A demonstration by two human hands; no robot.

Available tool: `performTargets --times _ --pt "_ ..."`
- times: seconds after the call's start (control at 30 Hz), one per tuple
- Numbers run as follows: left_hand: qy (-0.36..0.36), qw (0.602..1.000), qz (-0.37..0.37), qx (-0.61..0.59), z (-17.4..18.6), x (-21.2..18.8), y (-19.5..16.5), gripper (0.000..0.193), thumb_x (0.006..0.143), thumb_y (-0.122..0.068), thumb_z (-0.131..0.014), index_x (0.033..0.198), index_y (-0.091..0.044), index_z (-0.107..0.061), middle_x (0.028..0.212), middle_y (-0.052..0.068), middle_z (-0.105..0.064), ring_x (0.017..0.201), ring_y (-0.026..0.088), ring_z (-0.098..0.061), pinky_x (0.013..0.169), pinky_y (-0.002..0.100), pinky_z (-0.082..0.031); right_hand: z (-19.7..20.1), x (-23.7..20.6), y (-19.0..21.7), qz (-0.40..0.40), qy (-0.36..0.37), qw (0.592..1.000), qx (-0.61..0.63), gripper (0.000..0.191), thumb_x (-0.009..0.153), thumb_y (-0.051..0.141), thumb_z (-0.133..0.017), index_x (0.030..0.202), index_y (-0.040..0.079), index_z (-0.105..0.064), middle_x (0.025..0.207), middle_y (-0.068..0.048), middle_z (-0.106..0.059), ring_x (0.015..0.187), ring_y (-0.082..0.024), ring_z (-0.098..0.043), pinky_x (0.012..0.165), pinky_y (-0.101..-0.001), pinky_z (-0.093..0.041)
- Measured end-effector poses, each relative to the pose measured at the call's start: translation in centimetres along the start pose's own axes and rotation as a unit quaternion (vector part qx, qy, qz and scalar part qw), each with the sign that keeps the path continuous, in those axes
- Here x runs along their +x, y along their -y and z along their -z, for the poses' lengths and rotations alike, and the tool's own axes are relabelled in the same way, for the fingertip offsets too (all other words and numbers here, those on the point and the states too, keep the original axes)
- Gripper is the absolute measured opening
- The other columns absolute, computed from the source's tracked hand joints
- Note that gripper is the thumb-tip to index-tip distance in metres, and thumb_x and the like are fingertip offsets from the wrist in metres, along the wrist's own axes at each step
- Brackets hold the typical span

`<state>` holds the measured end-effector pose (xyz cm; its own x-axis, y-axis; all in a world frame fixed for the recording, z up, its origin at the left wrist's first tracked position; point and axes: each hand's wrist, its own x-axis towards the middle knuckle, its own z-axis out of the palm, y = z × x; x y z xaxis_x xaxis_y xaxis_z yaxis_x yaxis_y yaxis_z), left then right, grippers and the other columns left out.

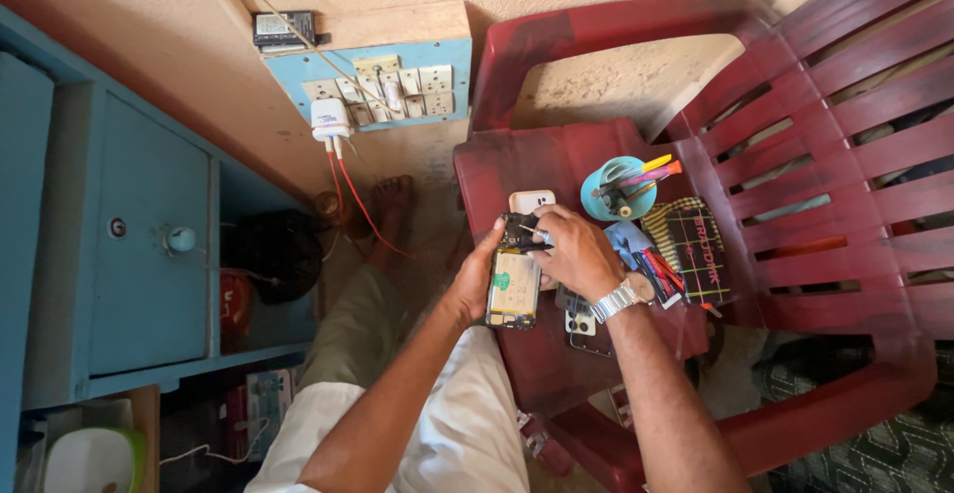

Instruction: The person reassembles a disassembled smartphone by connecting internal ribbon cables and placing the back cover onto the chassis. They then power on the device to verify functionality, navigating the touchscreen interface to confirm the repair.

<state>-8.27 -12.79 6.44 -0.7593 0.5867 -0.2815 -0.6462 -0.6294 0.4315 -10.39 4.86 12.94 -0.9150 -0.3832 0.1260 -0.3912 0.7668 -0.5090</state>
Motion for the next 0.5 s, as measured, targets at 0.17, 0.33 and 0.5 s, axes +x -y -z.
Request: performTargets --times 0.17,0.33,0.5 --pt "0.007 1.000 -0.007 -0.002 -0.3 -0.6 -1.1 0.059 0.105 -0.058 -0.042 0.133 -0.010 -0.062 0.109 0.013 -0.073 0.088 0.029 -0.074 0.080 0.043 -0.063 0.6 0.6 0.6 -0.017 0.012 1.000 0.015 0.035 0.070 0.012 -0.084 0.096 0.006 -0.062 0.114 -0.007 -0.067 0.104 -0.033 -0.067 0.083 -0.0440 -0.054" --pt "-0.007 1.000 0.017 -0.015 3.1 -1.7 -6.9 0.070 0.102 -0.066 -0.039 0.134 -0.007 -0.061 0.110 0.015 -0.073 0.088 0.029 -0.074 0.081 0.042 -0.063 -0.6 4.8 3.6 -0.012 -0.028 0.999 0.008 0.036 0.068 0.012 -0.086 0.096 0.006 -0.063 0.112 -0.008 -0.067 0.103 -0.034 -0.067 0.083 -0.0443 -0.053" --pt "0.019 0.999 -0.040 0.022 5.1 -3.4 -9.4 0.076 0.104 -0.068 -0.037 0.138 -0.003 -0.060 0.113 0.019 -0.072 0.093 0.030 -0.074 0.085 0.043 -0.060 -0.5 5.5 3.2 -0.086 -0.004 0.996 -0.034 0.040 0.072 0.018 -0.087 0.102 0.006 -0.063 0.106 -0.011 -0.067 0.097 -0.036 -0.068 0.081 -0.0459 -0.054"
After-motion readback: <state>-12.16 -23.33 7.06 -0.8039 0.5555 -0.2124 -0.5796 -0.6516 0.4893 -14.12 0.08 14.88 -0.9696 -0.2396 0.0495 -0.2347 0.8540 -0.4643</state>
